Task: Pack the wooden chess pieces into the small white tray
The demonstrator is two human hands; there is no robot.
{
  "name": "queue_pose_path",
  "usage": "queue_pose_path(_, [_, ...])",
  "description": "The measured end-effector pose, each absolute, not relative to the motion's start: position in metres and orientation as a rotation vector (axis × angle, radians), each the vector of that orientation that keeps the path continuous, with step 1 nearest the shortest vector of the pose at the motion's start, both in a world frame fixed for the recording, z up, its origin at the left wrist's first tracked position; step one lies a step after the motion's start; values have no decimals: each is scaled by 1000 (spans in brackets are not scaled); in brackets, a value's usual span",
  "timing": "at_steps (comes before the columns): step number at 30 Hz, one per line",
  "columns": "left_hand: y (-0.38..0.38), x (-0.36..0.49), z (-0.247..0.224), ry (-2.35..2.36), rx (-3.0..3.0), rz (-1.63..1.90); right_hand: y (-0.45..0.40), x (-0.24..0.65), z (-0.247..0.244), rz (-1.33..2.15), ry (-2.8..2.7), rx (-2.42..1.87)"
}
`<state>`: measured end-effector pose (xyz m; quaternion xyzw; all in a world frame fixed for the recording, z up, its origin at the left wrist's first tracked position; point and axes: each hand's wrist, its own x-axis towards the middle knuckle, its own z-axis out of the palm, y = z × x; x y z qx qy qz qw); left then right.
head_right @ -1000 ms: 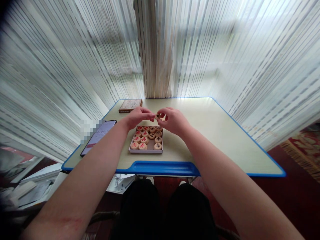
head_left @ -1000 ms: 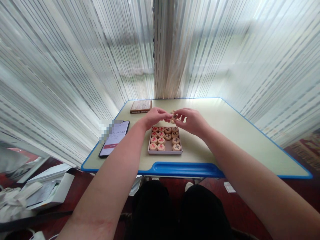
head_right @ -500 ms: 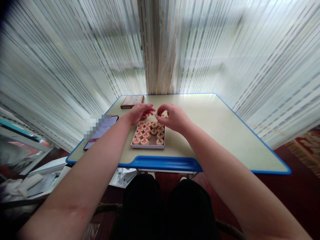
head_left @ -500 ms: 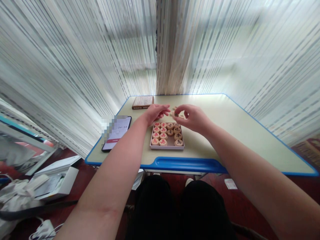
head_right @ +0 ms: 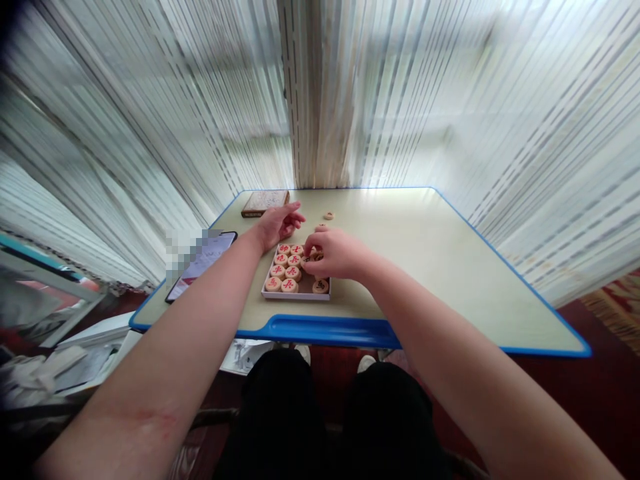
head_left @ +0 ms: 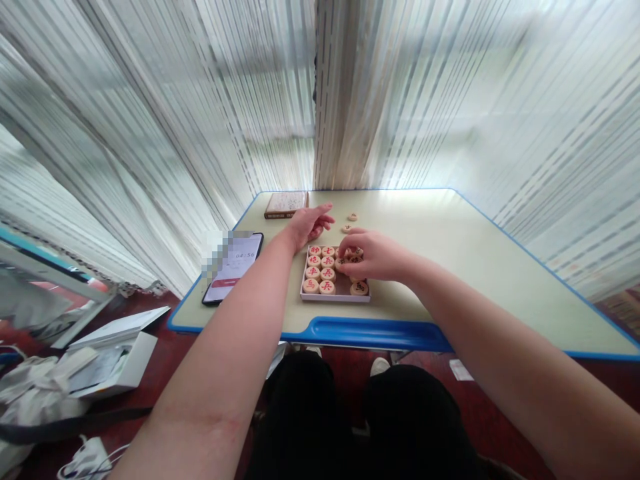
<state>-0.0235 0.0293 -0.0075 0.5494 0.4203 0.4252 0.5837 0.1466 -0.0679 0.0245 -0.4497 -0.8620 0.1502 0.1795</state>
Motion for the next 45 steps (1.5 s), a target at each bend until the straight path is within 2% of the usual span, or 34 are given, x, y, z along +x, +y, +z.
queue_pose_path(33, [25, -29, 1, 855, 1071, 934, -68, 150, 26, 412, -2402, -1214])
queue_pose_path(45, [24, -29, 1, 856, 1035, 928, -66, 148, 23, 428, -2454, -1354])
